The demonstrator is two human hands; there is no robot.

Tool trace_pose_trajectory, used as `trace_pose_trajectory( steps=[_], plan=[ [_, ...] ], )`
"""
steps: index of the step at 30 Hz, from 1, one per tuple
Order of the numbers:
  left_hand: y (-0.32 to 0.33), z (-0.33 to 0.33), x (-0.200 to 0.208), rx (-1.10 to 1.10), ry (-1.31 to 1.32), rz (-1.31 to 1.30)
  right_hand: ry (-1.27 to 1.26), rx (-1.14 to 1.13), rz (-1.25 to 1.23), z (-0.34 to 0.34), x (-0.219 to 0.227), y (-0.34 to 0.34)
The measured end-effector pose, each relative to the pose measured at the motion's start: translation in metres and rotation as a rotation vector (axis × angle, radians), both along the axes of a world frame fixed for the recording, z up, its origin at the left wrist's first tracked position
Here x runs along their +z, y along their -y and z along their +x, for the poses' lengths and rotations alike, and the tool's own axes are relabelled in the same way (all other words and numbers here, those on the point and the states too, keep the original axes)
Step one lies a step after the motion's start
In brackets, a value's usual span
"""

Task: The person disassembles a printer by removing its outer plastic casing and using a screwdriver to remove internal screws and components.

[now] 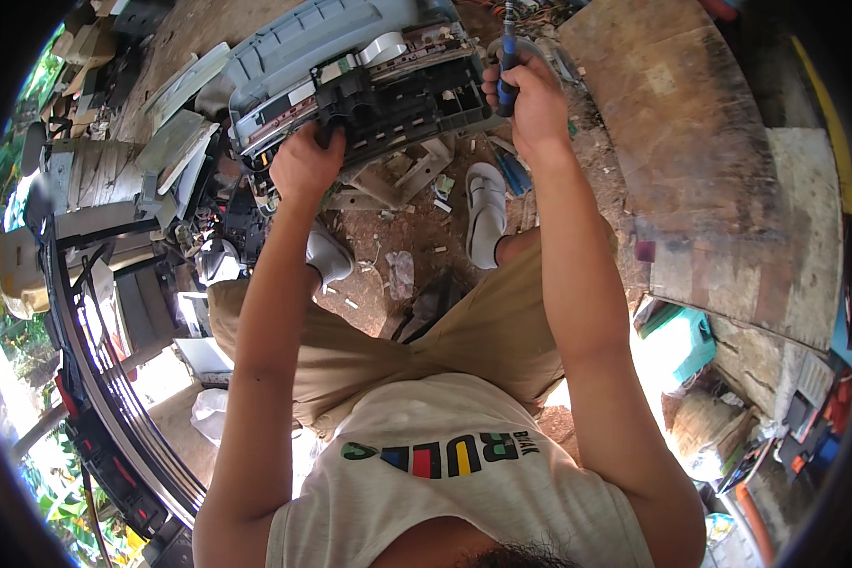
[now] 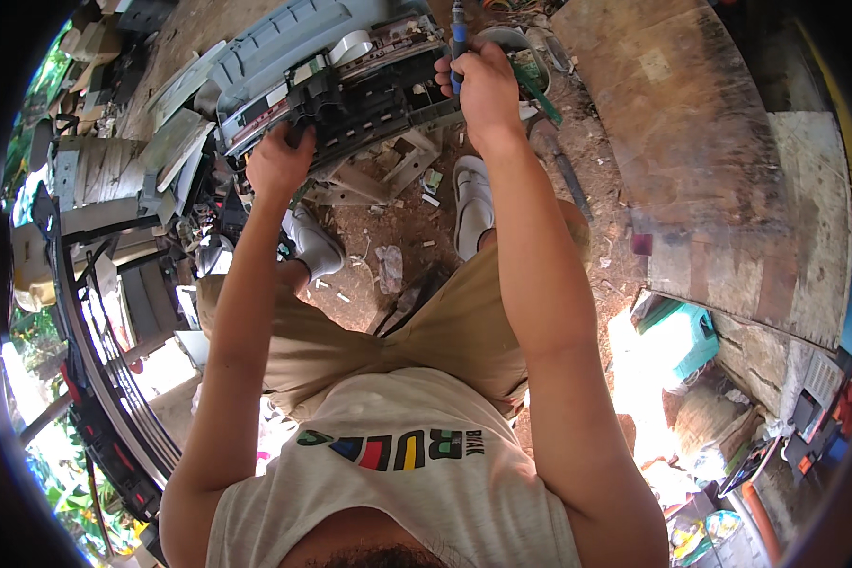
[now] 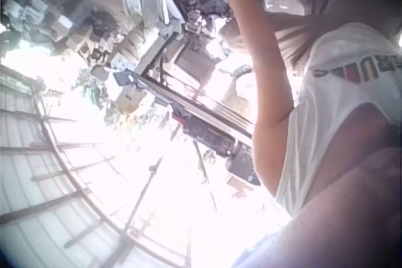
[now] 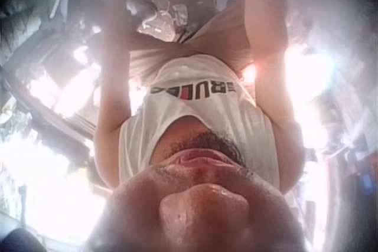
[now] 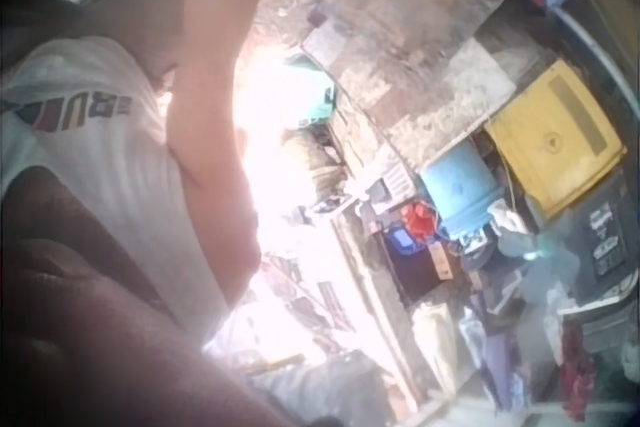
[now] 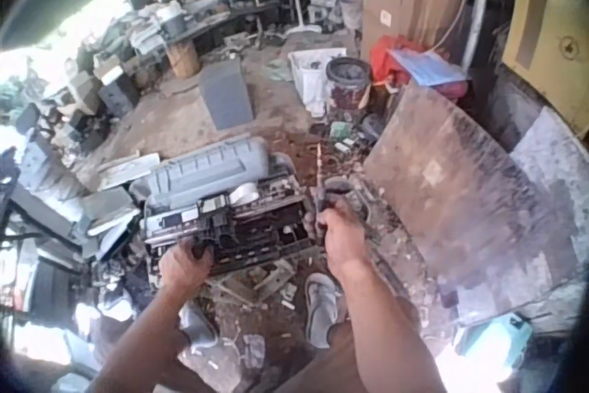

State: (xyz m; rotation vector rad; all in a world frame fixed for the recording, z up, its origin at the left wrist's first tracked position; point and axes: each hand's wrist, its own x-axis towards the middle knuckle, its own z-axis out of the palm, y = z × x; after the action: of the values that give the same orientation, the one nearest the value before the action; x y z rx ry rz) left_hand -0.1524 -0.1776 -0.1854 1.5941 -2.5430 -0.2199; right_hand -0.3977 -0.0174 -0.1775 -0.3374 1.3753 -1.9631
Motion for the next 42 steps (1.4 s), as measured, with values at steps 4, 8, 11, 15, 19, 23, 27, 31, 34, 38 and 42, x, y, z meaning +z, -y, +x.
trace_pose_trajectory(
  steps=[4,8,11,15,19,23,27,31,34,38,42],
  plan=[
    [-0.016,0.007,-0.012,0.053,-0.218,-0.142,0.010,-0.001,-0.026,0.003,0.009,0.001],
    [-0.056,-0.013,-0.023,-0.569,-0.392,-0.246,0.002,0.013,-0.038,0.006,0.009,0.003],
    [-0.062,-0.049,-0.016,-0.668,-0.133,-0.355,0.011,0.010,-0.044,0.010,0.016,0.006],
    [-0.032,-0.080,-0.024,-0.678,0.089,-0.462,0.020,0.016,-0.068,0.010,0.015,0.006],
    [-0.018,-0.085,-0.027,-0.712,0.227,-0.271,0.025,-0.005,-0.074,0.005,0.014,0.007],
    [-0.019,-0.083,-0.023,-0.724,0.185,-0.221,0.004,0.010,-0.060,0.006,0.013,0.007],
    [-0.023,-0.083,-0.017,-0.692,0.183,-0.176,0.006,0.005,-0.062,0.006,0.011,0.006],
    [-0.033,-0.095,-0.009,-0.708,0.038,-0.188,-0.014,-0.007,-0.019,0.007,0.016,0.007],
    [-0.027,-0.105,-0.017,-0.747,0.166,-0.184,-0.034,0.031,-0.009,0.012,0.018,0.010],
    [-0.027,-0.103,-0.032,-0.737,0.036,-0.163,-0.020,-0.006,-0.016,0.007,0.015,0.008],
    [-0.034,-0.091,-0.041,-0.734,-0.046,-0.118,-0.019,-0.013,-0.028,0.005,0.015,0.006]
  ],
)
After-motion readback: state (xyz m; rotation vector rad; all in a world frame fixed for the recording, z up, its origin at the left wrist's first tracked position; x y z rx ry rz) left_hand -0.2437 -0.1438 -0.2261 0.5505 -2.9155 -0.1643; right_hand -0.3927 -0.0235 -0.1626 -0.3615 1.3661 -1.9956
